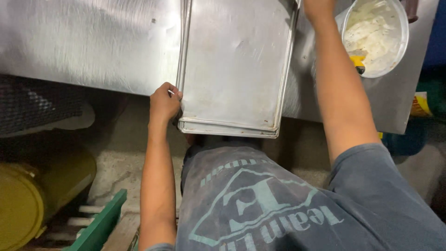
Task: Applying grease to a stack of metal baking sheets using a brush.
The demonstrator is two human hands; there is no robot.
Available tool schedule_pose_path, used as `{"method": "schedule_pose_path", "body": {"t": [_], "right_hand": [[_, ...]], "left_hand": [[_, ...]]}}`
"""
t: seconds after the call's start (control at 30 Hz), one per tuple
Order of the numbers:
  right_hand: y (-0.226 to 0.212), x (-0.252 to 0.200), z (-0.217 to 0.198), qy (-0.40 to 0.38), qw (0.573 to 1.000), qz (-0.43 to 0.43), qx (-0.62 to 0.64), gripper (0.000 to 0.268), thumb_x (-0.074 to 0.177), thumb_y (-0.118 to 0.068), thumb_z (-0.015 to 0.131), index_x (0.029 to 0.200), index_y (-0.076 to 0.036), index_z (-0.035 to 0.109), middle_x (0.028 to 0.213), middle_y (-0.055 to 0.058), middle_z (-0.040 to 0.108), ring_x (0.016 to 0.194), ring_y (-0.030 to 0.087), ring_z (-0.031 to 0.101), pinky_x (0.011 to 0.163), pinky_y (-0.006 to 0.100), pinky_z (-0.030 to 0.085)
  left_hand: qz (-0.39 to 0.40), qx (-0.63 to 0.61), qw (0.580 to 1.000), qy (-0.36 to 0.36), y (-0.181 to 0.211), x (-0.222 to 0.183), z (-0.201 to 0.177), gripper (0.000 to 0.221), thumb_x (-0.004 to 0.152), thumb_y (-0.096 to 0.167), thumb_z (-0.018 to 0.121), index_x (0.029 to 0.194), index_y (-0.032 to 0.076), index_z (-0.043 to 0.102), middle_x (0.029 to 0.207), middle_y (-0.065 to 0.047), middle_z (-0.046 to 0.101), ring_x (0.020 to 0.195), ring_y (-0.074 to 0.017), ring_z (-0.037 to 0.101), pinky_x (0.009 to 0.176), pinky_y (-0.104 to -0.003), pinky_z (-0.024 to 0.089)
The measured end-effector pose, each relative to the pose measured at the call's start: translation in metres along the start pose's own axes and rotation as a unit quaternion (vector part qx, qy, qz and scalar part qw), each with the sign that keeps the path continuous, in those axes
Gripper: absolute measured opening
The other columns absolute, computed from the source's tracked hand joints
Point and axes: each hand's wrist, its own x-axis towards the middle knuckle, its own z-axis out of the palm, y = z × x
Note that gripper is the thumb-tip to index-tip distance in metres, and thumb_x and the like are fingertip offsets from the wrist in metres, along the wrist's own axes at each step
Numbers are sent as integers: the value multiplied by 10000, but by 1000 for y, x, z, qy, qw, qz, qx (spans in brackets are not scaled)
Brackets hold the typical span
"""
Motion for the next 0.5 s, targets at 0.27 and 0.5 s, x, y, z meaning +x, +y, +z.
{"method": "schedule_pose_path", "body": {"t": [0.27, 0.5], "right_hand": [[-180, -222, -63, -13, 993, -118, -12, 174, 956, -123, 857, 1086, -58, 760, 1060, 136, 751, 966, 278, 740, 865, 369, 572], [-288, -308, -54, -113, 987, -36, 105, 184, 911, -89, 831, 1069, -50, 745, 1109, 128, 756, 989, 243, 732, 890, 337, 573]], "left_hand": [[12, -47, 998, -47, -12, 11, 0, 185, 859, 188, 752, 915, 24, 687, 825, -167, 730, 741, -294, 710, 717, -407, 565], [53, -61, 995, -52, -34, 28, 10, 225, 865, 227, 769, 910, 25, 680, 853, -188, 721, 786, -355, 697, 719, -422, 553]]}}
